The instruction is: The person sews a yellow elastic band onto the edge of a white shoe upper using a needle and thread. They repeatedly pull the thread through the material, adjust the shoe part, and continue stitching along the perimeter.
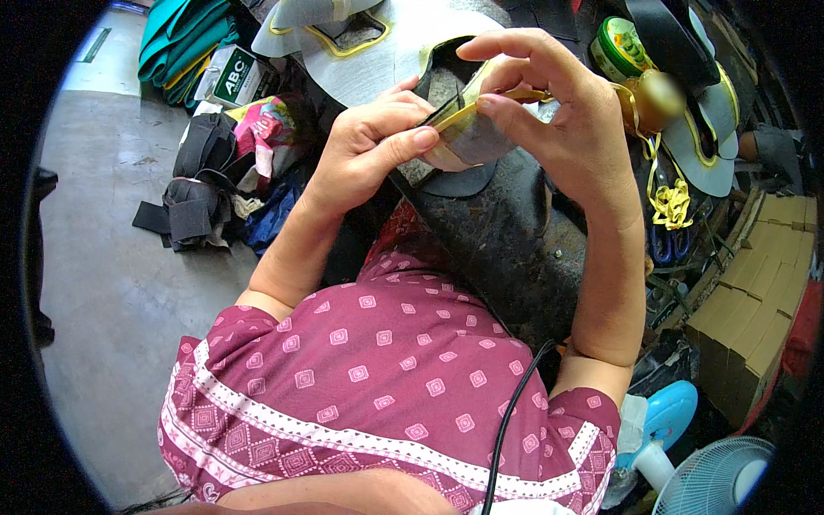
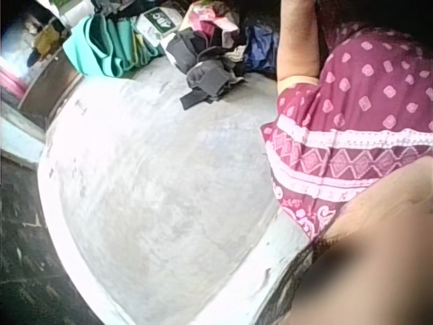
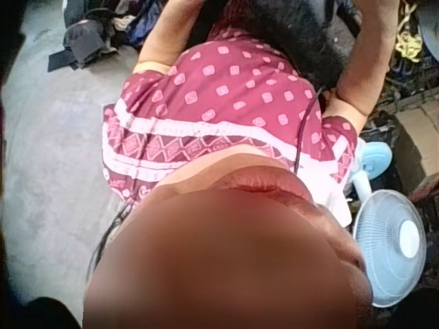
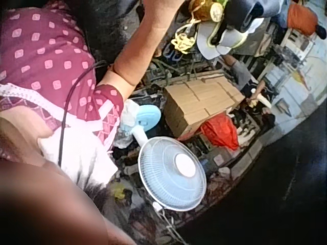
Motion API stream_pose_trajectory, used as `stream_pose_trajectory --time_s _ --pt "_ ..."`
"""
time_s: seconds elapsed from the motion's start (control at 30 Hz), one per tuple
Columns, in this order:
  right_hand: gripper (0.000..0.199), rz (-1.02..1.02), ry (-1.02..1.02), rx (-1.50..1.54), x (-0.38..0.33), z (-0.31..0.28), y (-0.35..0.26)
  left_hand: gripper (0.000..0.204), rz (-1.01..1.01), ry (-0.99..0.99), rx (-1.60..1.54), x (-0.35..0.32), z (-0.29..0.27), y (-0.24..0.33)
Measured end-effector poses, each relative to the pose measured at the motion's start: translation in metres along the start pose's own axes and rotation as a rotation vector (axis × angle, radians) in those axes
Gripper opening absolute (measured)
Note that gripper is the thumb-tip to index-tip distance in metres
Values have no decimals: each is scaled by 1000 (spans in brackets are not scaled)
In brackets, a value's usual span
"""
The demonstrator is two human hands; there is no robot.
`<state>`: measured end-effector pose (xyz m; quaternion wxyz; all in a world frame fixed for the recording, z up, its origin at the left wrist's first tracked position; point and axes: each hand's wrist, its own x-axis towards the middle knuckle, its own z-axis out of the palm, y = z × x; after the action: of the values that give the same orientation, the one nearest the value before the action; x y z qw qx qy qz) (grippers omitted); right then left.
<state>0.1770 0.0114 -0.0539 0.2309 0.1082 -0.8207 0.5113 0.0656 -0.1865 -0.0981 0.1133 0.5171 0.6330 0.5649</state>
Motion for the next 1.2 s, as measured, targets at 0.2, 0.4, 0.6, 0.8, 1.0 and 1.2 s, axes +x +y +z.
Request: stream_pose_trajectory --time_s 0.2,0.4,0.6,0.8,1.0,1.2 --pt "45 65 35 -63 -1 1 -1 18 31 10 79 -6 7 -2" --pt "41 -20 167 -44 -7 1 -5 16 54 3 129 -5 10 -3" --pt "43 13 -181 203 -13 -32 -22 17 12 39 75 -1 13 -4" --pt "50 -130 8 -489 -8 -15 -8 19 -35 36 41 2 14 -2" --pt "39 35 -182 -12 -14 -20 -16 24 -117 41 95 -3 19 4" --pt "42 91 -19 -99 -13 -15 4 25 -160 32 10 -3 19 6"
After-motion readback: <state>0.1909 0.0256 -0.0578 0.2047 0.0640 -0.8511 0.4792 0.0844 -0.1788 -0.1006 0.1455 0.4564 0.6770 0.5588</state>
